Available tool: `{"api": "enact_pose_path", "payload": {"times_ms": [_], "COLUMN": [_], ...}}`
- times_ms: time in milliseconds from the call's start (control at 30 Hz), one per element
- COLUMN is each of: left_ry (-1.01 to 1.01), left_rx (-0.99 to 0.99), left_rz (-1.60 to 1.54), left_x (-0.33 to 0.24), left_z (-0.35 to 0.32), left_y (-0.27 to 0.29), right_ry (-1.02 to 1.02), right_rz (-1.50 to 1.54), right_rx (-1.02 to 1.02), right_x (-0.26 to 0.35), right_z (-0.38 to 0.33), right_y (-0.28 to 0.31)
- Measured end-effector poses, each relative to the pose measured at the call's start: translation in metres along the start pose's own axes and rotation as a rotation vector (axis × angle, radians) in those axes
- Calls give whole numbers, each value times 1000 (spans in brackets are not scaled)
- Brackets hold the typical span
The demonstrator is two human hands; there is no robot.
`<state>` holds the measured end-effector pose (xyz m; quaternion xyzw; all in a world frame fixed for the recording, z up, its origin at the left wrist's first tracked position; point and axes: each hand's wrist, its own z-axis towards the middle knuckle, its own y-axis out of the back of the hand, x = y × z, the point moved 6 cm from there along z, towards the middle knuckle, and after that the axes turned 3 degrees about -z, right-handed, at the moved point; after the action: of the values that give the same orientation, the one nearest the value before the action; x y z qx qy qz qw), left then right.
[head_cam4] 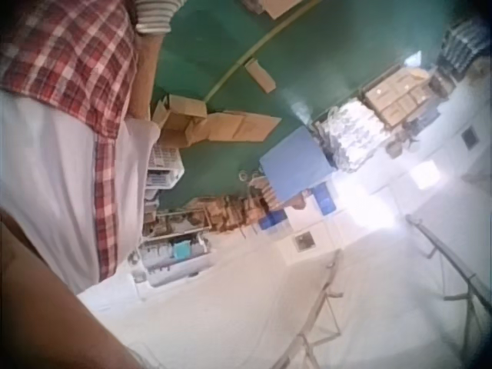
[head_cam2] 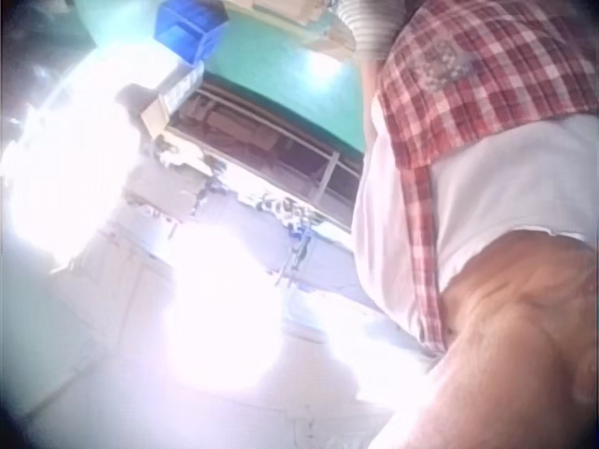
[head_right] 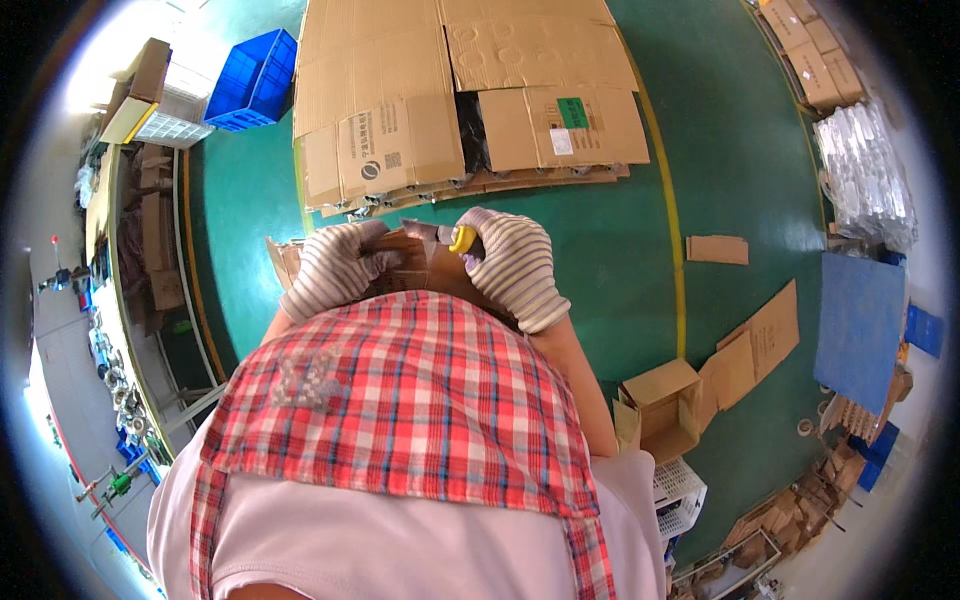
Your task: The person cuts open a cardboard box with a utility knife, then moves to a workbench to assemble metal parts. They repeatedly pick up metal components, place them into a press machine, operate the press, and remove the assembled parts, placing them on the workbench.
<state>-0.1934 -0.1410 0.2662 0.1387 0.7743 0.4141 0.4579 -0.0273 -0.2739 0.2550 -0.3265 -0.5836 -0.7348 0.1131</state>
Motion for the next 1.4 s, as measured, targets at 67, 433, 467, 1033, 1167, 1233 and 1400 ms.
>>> {"api": "enact_pose_path", "payload": {"times_ms": [67,433,467,1033,1167,1233,1400], "left_ry": [27,0,26,-61,-46,-89,-162], "left_rx": [-10,-129,-176,-418,-404,-421,-517], "left_rz": [0,661,640,621,618,637,700], "left_x": [7,27,30,1,-2,-5,-9], "left_z": [8,77,76,76,76,75,73], "left_y": [-4,33,38,75,75,75,67], "right_ry": [35,-193,-183,-275,-274,-306,-317], "right_rz": [61,-86,-80,143,110,80,88], "right_rx": [-119,-378,-547,-35,39,120,177], "right_x": [-10,12,16,29,29,29,33], "right_z": [10,51,49,76,75,74,76], "right_y": [-4,7,22,-34,-33,-31,-23]}}
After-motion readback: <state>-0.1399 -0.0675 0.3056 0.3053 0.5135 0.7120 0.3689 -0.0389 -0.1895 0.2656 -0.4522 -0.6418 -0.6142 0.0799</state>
